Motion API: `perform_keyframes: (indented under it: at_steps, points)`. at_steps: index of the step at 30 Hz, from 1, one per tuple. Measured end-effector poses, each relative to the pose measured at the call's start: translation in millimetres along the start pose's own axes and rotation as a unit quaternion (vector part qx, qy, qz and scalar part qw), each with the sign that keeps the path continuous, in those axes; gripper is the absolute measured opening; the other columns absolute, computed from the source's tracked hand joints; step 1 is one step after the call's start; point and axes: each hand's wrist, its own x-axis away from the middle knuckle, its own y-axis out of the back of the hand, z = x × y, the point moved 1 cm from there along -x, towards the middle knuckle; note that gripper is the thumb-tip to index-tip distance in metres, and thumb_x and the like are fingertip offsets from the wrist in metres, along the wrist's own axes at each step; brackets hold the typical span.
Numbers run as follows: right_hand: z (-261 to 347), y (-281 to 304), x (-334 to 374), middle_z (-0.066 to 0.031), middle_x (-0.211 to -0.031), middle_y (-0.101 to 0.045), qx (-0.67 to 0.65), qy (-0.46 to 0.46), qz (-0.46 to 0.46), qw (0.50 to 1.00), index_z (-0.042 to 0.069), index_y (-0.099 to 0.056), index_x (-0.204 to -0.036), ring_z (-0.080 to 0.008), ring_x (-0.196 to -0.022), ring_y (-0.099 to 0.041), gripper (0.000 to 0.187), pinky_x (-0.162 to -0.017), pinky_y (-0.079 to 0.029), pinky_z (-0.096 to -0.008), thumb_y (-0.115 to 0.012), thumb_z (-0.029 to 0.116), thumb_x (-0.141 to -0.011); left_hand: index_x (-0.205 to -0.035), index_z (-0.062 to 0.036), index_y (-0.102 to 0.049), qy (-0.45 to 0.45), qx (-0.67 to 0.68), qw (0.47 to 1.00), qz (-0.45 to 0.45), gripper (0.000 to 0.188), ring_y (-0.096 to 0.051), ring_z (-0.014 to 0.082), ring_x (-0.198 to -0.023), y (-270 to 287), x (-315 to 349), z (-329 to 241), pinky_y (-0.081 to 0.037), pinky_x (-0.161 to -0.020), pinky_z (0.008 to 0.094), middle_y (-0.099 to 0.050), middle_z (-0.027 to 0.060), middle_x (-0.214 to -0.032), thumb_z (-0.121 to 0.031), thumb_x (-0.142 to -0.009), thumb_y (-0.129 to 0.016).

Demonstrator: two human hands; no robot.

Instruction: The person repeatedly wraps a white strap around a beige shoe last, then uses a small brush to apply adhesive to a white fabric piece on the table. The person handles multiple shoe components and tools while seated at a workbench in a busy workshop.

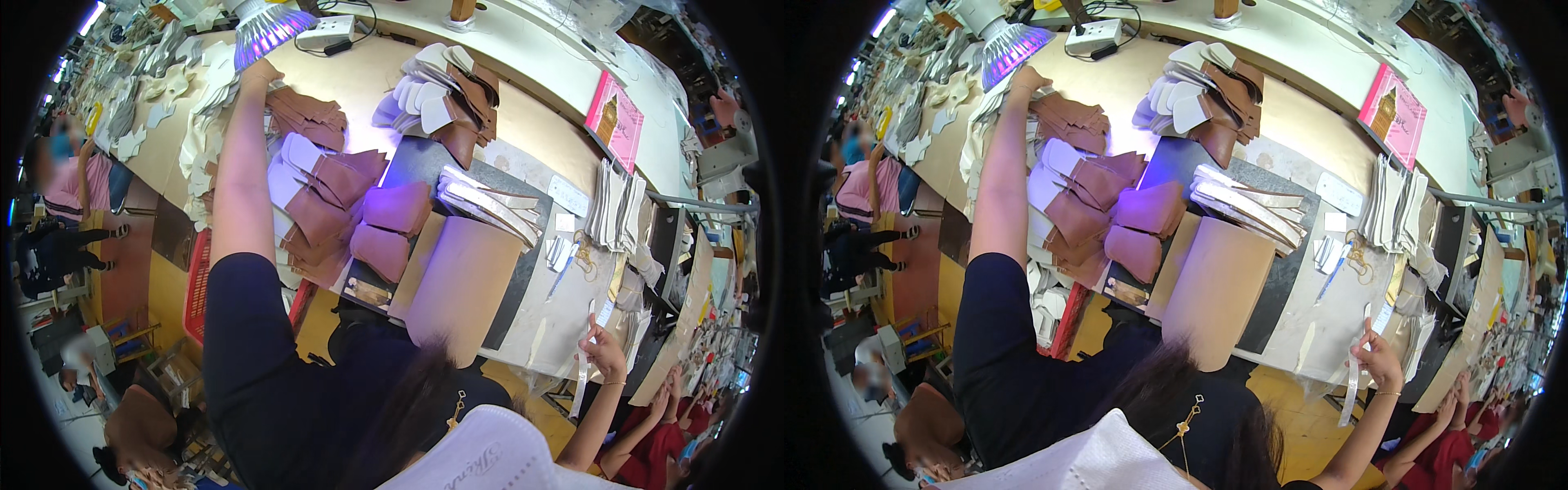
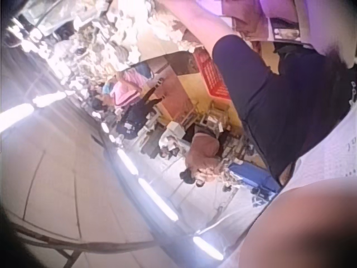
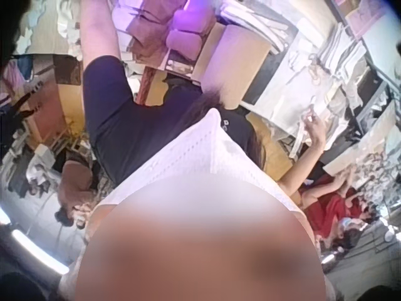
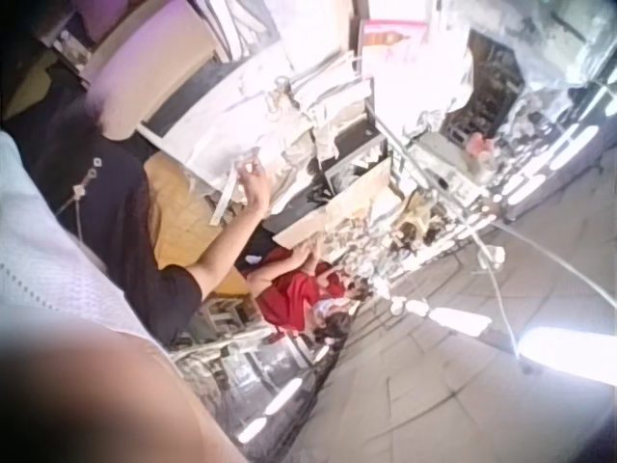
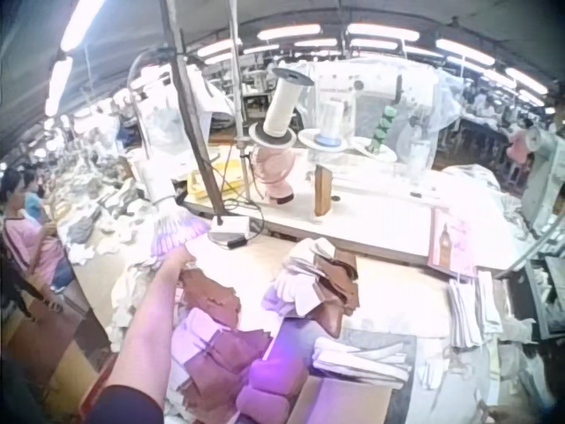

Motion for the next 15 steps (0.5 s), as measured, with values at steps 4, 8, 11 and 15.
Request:
perform_keyframes:
  at_steps: [4, 8, 11, 15]
  points:
    - [-6, -5, 2, 0.0074, -0.165, -0.016, -0.022, 0.013, -0.004, 1.000, 0.007, -0.047, -0.081, -0.0113, -0.056, -0.059, 0.023, -0.060, -0.061, -0.0321, -0.067, -0.002, -0.090, -0.103, -0.0012, -0.075, 0.078, 0.035, 0.996, -0.001, 0.048, -0.070, 0.0367, -0.100, -9, 0, -18, -0.055, -0.087, 0.0431, -0.071, 0.0255, -0.105, -0.030, -0.066, -0.087]
    - [-10, -3, 2, 0.0086, -0.164, -0.018, -0.068, 0.031, 0.001, 0.997, 0.008, -0.047, -0.082, -0.0083, -0.052, -0.053, 0.023, -0.060, -0.061, -0.0324, -0.067, -0.002, -0.090, -0.099, 0.0028, -0.074, -0.052, 0.065, 0.989, 0.122, 0.038, -0.072, 0.0277, -0.071, 8, 10, -43, -0.058, -0.068, 0.0382, -0.074, 0.0198, -0.093, -0.023, -0.071, -0.077]
    - [-15, -1, 0, 0.0071, -0.164, -0.020, -0.096, 0.056, 0.005, 0.994, 0.009, -0.048, -0.085, -0.0071, -0.055, -0.053, 0.021, -0.061, -0.061, -0.0316, -0.066, 0.000, -0.091, -0.082, 0.0005, -0.062, -0.146, 0.314, 0.925, 0.156, 0.026, -0.064, 0.0154, -0.055, 32, 64, -73, -0.050, -0.050, 0.0312, -0.064, 0.0062, -0.068, -0.022, -0.077, -0.074]
    - [-24, 9, -2, -0.0006, -0.158, -0.034, -0.135, 0.107, -0.010, 0.985, 0.011, -0.050, -0.091, -0.0073, -0.067, -0.058, 0.017, -0.063, -0.061, -0.0323, -0.065, 0.003, -0.093, -0.085, -0.0031, -0.060, -0.306, 0.298, 0.904, 0.011, 0.020, -0.063, 0.0132, -0.062, 82, 183, -117, -0.050, -0.057, 0.0297, -0.063, 0.0039, -0.068, -0.020, -0.084, -0.071]
